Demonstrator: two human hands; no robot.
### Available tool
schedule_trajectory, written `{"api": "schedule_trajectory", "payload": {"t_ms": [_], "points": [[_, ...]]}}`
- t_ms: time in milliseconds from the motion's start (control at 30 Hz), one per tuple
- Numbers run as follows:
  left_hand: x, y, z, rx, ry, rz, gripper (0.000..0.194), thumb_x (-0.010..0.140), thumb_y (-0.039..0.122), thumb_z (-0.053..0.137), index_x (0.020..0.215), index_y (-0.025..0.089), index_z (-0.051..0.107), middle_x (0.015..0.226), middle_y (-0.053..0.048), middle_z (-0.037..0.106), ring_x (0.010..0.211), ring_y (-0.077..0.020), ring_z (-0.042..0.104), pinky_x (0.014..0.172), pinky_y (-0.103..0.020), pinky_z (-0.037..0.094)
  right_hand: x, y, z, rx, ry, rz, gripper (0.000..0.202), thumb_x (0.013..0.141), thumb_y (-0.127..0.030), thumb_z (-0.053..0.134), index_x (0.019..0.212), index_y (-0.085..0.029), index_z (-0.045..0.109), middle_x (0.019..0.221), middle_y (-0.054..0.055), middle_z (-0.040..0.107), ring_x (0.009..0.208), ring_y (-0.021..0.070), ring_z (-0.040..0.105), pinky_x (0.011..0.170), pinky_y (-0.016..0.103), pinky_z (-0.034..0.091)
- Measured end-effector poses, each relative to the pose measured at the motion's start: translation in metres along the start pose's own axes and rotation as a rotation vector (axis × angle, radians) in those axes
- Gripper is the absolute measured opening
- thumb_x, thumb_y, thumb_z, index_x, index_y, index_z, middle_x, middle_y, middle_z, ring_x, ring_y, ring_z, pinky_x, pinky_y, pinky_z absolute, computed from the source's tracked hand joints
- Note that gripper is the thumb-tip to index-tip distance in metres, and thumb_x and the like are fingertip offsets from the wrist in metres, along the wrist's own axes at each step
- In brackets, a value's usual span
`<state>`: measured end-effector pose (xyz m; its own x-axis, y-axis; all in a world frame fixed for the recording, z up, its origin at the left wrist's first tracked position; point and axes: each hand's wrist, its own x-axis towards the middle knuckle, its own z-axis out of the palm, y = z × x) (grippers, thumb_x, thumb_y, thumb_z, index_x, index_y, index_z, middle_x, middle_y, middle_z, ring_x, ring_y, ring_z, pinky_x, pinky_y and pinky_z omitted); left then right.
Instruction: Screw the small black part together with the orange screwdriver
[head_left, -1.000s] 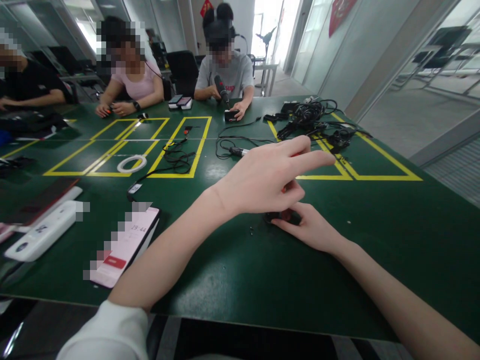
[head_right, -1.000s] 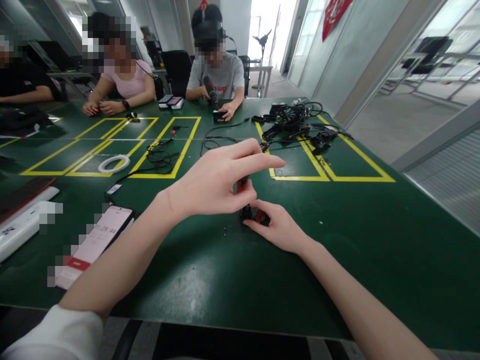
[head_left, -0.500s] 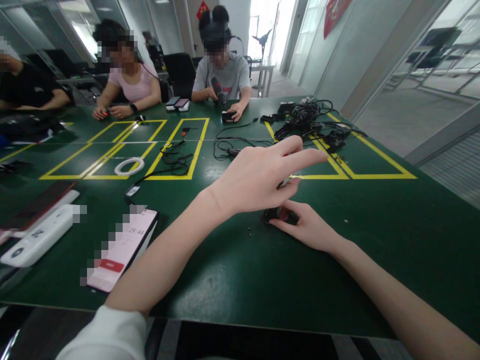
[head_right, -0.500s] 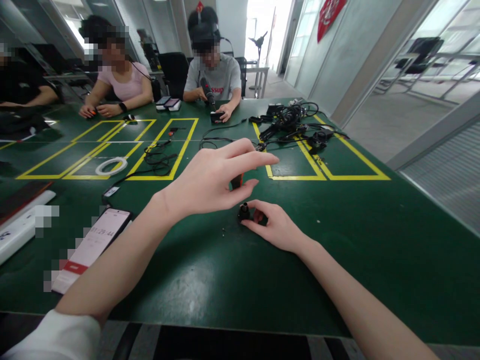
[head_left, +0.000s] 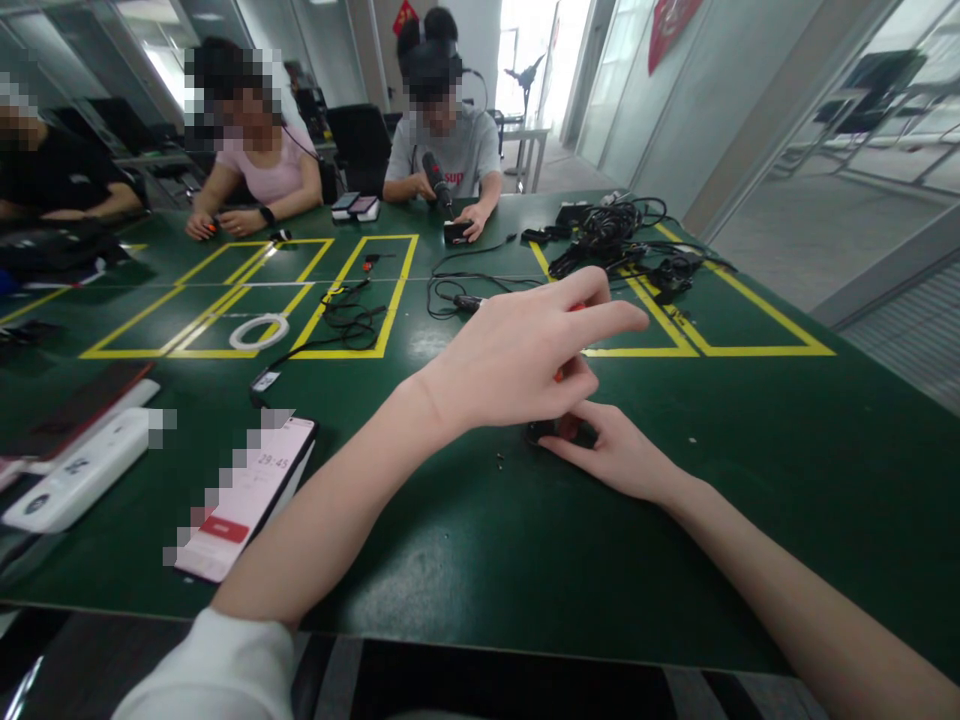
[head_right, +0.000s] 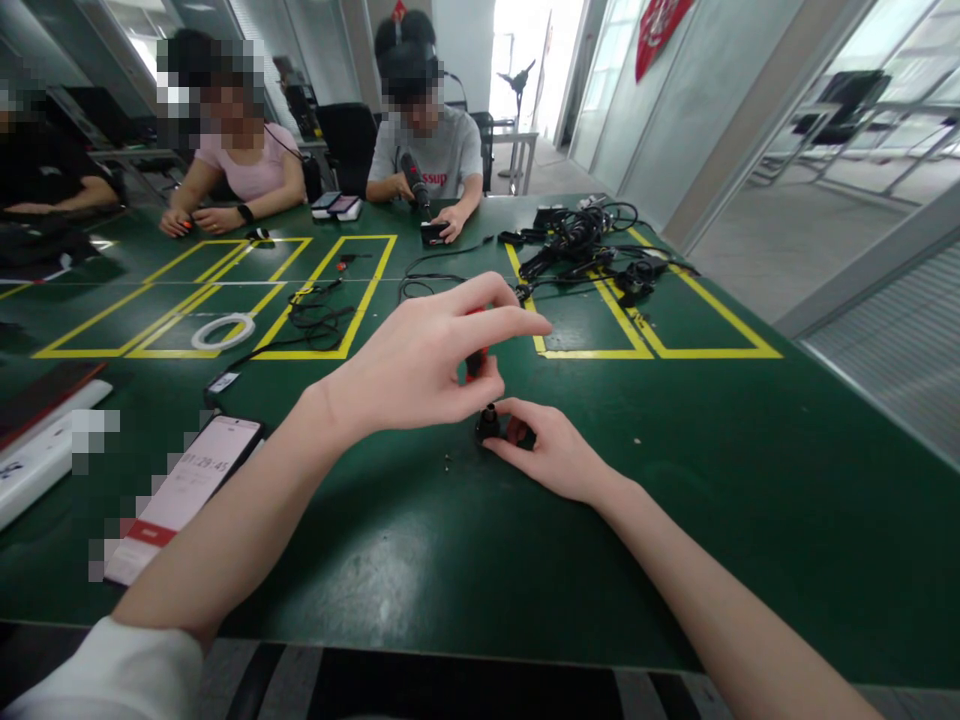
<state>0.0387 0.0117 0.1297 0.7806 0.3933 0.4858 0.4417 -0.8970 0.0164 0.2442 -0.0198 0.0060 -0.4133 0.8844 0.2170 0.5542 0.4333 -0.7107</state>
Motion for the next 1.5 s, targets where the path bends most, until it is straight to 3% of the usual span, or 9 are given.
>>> {"api": "schedule_trajectory", "payload": {"t_ms": [233,467,633,800,933,1033,1200,1333,1500], "points": [[-0.001,0.001,0.0,0.077,-0.007,-0.019,0.047,0.091,0.015,0.047,0.135,0.023,0.062,0.122,-0.008,0.066,0.087,-0.0182,0.067,0.068,-0.028,0.049,0.0,0.002,0.001,-0.001,0.006,-0.005,0.015,0.091,-0.037,0.067,0.092,-0.022,0.067,0.075,0.002,0.07,0.066,0.0209,0.066,0.063,0.033,0.052],[-0.001,-0.001,0.002,0.019,0.012,-0.01,0.048,0.093,0.01,0.044,0.135,0.024,0.061,0.129,-0.009,0.067,0.098,-0.0192,0.069,0.071,-0.027,0.051,0.001,0.001,0.001,0.001,-0.01,0.009,0.015,0.091,-0.037,0.067,0.093,-0.022,0.066,0.075,0.002,0.07,0.067,0.0215,0.066,0.064,0.034,0.052],[0.0,0.0,-0.001,-0.347,0.01,-0.046,0.033,0.097,0.016,0.047,0.123,0.02,0.068,0.108,-0.006,0.075,0.094,-0.0176,0.071,0.075,-0.027,0.055,0.0,-0.001,0.001,0.015,-0.002,0.009,0.015,0.09,-0.037,0.067,0.092,-0.022,0.066,0.075,0.002,0.07,0.066,0.0212,0.065,0.064,0.034,0.052],[0.001,-0.003,-0.012,-0.78,-0.125,-0.19,0.03,0.104,0.025,0.04,0.094,0.019,0.068,0.098,-0.002,0.077,0.072,-0.011,0.069,0.061,-0.022,0.053,0.0,0.001,0.001,0.014,-0.008,0.02,0.02,0.092,-0.037,0.066,0.101,-0.02,0.069,0.075,0.002,0.07,0.066,0.0203,0.066,0.063,0.032,0.052],[0.0,-0.02,-0.009,-1.104,-0.274,-0.315,0.03,0.106,0.039,0.044,0.1,0.018,0.065,0.114,-0.01,0.078,0.072,-0.0126,0.073,0.053,-0.02,0.05,0.0,0.003,0.001,-0.002,-0.011,0.014,0.023,0.093,-0.038,0.067,0.105,-0.019,0.07,0.078,0.003,0.071,0.067,0.0205,0.066,0.065,0.033,0.054],[-0.002,-0.035,0.0,-1.323,-0.329,-0.349,0.04,0.105,0.051,0.044,0.107,0.016,0.062,0.108,-0.014,0.079,0.071,-0.0167,0.076,0.049,-0.021,0.05,0.0,0.004,0.002,-0.013,-0.011,0.013,0.023,0.093,-0.039,0.068,0.104,-0.02,0.069,0.079,0.004,0.072,0.069,0.021,0.067,0.065,0.033,0.054],[-0.004,-0.041,0.006,-1.412,-0.301,-0.402,0.037,0.097,0.049,0.064,0.119,0.019,0.061,0.1,-0.007,0.077,0.064,-0.0115,0.071,0.048,-0.019,0.045,0.0,0.005,0.001,-0.004,-0.007,0.02,0.024,0.092,-0.039,0.07,0.107,-0.02,0.07,0.074,0.002,0.07,0.066,0.0196,0.066,0.063,0.031,0.055],[-0.004,-0.039,0.003,-1.381,-0.289,-0.398,0.038,0.097,0.047,0.067,0.125,0.021,0.067,0.094,-0.005,0.074,0.058,-0.0086,0.064,0.043,-0.019,0.038,0.0,0.004,0.001,0.002,-0.011,0.022,0.024,0.092,-0.039,0.069,0.106,-0.02,0.07,0.075,0.002,0.07,0.066,0.0192,0.066,0.064,0.031,0.054],[-0.003,-0.044,0.006,-1.457,-0.337,-0.411,0.046,0.093,0.059,0.068,0.108,0.015,0.066,0.106,-0.012,0.077,0.074,-0.0168,0.076,0.055,-0.023,0.053,0.001,0.004,0.002,0.017,-0.01,0.012,0.021,0.092,-0.038,0.069,0.103,-0.02,0.069,0.075,0.001,0.069,0.067,0.019,0.066,0.065,0.031,0.054]]}}
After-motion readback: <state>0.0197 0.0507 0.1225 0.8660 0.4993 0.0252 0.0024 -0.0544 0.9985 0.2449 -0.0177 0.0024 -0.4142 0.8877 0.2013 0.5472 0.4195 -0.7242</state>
